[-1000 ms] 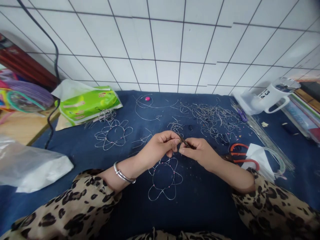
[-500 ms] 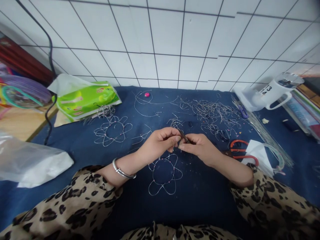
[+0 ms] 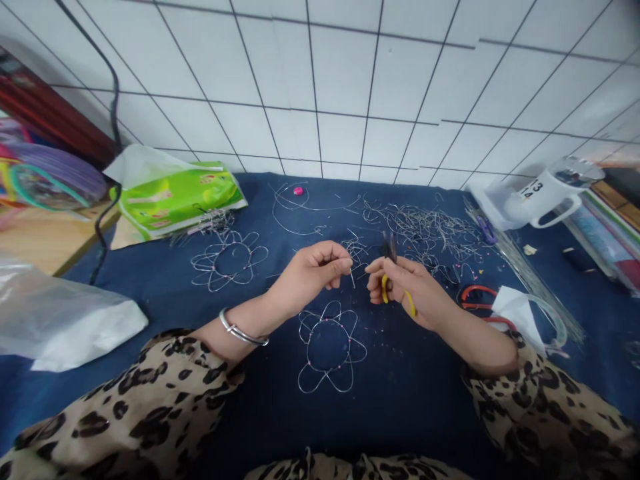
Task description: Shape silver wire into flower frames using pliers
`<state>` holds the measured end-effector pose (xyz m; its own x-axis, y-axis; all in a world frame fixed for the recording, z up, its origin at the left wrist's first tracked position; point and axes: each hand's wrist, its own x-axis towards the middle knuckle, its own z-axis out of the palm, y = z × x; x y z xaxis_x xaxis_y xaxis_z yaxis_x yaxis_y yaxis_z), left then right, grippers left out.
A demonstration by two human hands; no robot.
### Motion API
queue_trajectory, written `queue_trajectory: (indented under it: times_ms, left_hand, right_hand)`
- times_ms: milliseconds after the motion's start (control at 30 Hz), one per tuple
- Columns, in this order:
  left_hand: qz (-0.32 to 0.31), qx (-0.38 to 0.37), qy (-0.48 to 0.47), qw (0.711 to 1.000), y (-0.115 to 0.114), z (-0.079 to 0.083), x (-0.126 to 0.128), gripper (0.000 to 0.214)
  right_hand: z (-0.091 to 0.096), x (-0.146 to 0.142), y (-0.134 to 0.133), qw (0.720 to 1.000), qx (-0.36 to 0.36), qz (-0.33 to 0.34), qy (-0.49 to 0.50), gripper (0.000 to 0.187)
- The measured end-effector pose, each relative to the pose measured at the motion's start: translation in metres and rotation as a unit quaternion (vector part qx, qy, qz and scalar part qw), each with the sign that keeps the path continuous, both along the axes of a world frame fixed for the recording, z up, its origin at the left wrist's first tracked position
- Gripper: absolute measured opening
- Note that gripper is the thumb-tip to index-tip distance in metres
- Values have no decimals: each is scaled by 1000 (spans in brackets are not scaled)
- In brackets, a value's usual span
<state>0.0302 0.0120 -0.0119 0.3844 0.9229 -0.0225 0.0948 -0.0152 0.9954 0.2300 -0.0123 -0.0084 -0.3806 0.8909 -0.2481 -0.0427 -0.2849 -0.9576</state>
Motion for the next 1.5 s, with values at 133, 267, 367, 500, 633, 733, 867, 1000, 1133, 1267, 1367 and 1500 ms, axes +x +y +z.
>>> queue_trajectory:
  times_ms: [133,267,367,500,633,733,867,1000,1133,1267,1367,1500]
  left_hand:
    - [-11,-7,10,1000,7,5,-6,16]
    - [-19,10,25,999,9,14,-11,14]
    - [-26,28,41,998,9,20,-13,12]
    - [-51,45,66,996,8,24,-14,12]
    - [-66,39,75,994,6,24,-13,11]
    - [-72,31,79,994,6,23,-12,11]
    - [-72,34,89,993,6,22,-12,10]
    - [-73,37,102,991,6,22,-11,10]
    - [-72,36,110,991,6,22,-11,10]
    - [-67,42,107,991,5,22,-10,10]
    - [-60,50,107,991,4,23,-9,10]
    - [-51,72,110,990,3,22,-10,11]
  right_hand:
    - [6,6,3,997,5,43,-66,42]
    - [10,11,3,874,305,64,-374,33]
    - [12,14,1,709,479,33,-517,30]
    - [13,15,-1,572,560,22,-600,25]
    - [14,15,-2,513,598,31,-615,21]
    - [14,15,-3,489,614,41,-618,20]
    - [14,15,-3,475,627,55,-615,19]
    - [13,15,-2,469,642,46,-605,17]
    - [12,14,-3,466,646,38,-603,17]
    - [12,13,-4,479,632,39,-609,18]
    - [10,12,-4,489,620,37,-613,20]
    - [7,12,-4,498,612,34,-614,23]
